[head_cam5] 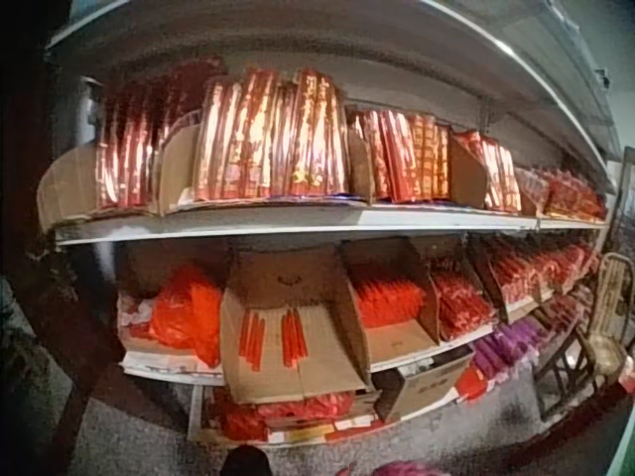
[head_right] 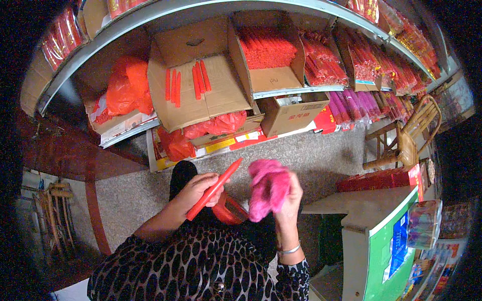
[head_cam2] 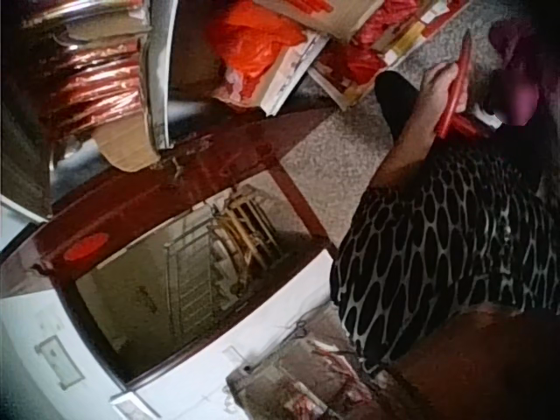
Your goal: The person picks up red candles from a cardboard box on a shelf and wipes each one by hand with a pink cloth.
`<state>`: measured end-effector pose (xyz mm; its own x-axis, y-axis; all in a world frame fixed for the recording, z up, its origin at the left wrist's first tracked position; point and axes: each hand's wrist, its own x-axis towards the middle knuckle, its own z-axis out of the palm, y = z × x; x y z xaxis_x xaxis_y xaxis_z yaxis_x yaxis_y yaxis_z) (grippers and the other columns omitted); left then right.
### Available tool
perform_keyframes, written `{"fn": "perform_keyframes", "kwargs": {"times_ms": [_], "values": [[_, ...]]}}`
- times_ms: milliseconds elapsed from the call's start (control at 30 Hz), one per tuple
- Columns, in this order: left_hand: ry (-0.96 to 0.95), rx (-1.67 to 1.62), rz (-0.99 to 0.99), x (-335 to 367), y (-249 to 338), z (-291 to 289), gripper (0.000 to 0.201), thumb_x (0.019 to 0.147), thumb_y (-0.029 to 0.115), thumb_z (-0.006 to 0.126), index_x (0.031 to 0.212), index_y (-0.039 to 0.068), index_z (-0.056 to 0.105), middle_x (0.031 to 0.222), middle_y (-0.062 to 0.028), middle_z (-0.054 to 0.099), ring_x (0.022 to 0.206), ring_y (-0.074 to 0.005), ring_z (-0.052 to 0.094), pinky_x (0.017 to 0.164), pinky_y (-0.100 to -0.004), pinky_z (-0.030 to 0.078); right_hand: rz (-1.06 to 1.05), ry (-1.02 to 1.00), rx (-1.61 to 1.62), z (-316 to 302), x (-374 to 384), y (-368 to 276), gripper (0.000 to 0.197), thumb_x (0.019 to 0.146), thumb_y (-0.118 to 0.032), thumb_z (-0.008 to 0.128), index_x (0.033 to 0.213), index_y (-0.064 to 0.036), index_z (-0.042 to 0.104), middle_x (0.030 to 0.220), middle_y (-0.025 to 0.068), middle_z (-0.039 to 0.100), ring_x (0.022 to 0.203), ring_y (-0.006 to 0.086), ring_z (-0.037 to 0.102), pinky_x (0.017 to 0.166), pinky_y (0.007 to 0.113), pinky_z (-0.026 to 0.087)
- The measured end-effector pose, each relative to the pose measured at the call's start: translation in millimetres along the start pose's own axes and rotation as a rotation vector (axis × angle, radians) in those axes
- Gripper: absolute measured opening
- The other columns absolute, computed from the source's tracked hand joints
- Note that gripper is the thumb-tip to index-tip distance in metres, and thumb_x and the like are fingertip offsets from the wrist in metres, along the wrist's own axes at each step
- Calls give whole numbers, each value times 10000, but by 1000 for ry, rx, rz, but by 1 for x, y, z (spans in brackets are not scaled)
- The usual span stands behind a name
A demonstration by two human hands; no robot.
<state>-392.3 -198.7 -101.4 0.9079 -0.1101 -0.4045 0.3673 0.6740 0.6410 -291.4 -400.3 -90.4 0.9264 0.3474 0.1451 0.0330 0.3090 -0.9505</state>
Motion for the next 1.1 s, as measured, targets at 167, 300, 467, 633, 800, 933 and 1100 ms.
{"fn": "perform_keyframes", "kwargs": {"times_ms": [167,300,467,633,800,933,1100], "values": [[246,60,69,13,-14,-7,223,897,152,475,1061,25,559,825,-79,624,728,-152,601,690,-276,494,35,-612,-229,24,-32,-2,337,669,-96,693,971,-5,575,975,110,552,916,239,545,791,322,434],[146,29,2,12,-18,-14,240,892,136,463,1096,27,528,806,-79,604,670,-146,578,608,-269,476,-7,-637,-261,28,-29,9,258,699,-65,658,939,-16,577,933,79,561,865,209,552,763,304,441],[107,28,-26,7,-22,-14,304,904,165,444,1179,37,453,793,-96,564,562,-142,531,451,-265,446,102,157,34,-14,14,23,110,834,-97,576,929,-42,581,904,36,603,790,117,555,727,260,462],[132,-4,105,24,11,-9,378,914,190,429,1263,59,368,856,-94,547,558,-158,528,456,-274,453,142,245,74,-52,10,63,116,842,-76,559,947,-30,574,879,22,592,770,103,547,710,251,463],[67,141,294,70,78,15,481,894,123,383,1357,92,255,1028,-123,526,670,-188,569,501,-294,471,326,212,37,-68,-30,131,104,831,-32,538,920,-43,592,850,22,608,750,113,572,678,266,484],[107,252,463,131,145,30,516,863,55,389,1357,93,245,1091,-129,523,744,-206,577,566,-311,493,402,242,55,-86,-54,173,132,811,-16,567,940,-18,597,825,8,593,721,93,546,654,234,457],[242,508,596,223,236,59,598,796,-69,388,1358,28,206,1050,-136,460,723,-199,563,534,-309,494,484,319,201,-97,-60,188,146,787,0,594,923,-48,619,812,6,606,685,97,555,608,238,462]]}}
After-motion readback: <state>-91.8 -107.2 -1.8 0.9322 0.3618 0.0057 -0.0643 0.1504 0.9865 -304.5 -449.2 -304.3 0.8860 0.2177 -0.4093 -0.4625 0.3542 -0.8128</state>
